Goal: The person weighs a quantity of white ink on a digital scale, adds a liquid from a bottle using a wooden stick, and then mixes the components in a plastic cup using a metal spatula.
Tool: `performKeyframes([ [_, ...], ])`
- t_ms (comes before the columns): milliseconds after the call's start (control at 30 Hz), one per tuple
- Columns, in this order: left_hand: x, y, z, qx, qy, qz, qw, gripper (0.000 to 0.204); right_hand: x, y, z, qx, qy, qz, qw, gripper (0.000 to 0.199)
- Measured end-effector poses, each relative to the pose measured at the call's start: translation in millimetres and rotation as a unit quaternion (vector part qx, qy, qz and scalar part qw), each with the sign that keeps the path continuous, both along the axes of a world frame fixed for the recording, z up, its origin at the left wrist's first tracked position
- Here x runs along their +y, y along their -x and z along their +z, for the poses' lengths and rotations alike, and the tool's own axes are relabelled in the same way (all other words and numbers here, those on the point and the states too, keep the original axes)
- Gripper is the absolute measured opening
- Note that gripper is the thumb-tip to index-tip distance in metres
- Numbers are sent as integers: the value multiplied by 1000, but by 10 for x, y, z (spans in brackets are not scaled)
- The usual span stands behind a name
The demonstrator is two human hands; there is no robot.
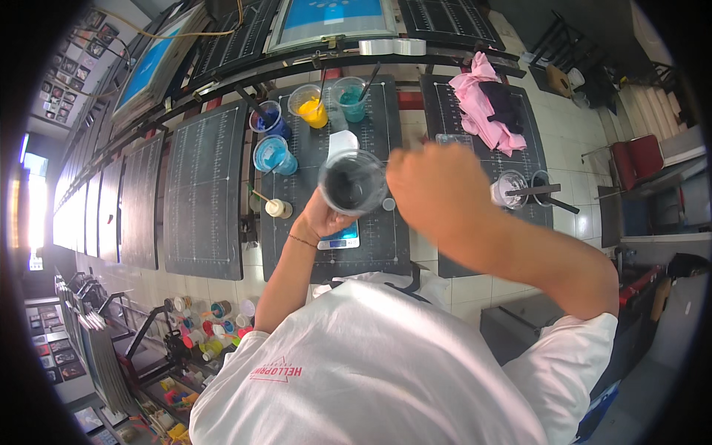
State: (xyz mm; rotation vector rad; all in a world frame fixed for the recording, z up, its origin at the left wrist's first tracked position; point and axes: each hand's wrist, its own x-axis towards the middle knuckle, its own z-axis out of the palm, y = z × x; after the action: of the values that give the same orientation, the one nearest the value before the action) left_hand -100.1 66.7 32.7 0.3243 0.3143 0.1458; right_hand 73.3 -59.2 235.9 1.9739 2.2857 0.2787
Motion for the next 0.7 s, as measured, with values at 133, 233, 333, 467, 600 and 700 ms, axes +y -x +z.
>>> performKeyframes([
  [133, 125, 26, -270, 48, -84, 83, 992, 48, -139, 164, 75, 31, 135, 16, 990, 25],
  [233, 93, 1, -185, 106, -87, 125, 983, 49, -76, 117, 55, 61, 33, -30, 997, 30],
  [333, 103, -29, -18, 101, -130, 195, 967, 44, -114, 50, -100, 76, 49, -63, 994, 36],
  [467, 112, -25, 33, 79, -202, 287, 933, 45, -208, 38, -15, 227, 125, 6, 966, 40],
  [600, 34, -62, 96, 102, -201, 350, 909, 47, -121, 31, 2, 177, 60, -132, 973, 43],
  [700, 121, 25, -13, 75, -252, 351, 899, 46, -214, -52, -90, 187, 103, -103, 971, 44],
])
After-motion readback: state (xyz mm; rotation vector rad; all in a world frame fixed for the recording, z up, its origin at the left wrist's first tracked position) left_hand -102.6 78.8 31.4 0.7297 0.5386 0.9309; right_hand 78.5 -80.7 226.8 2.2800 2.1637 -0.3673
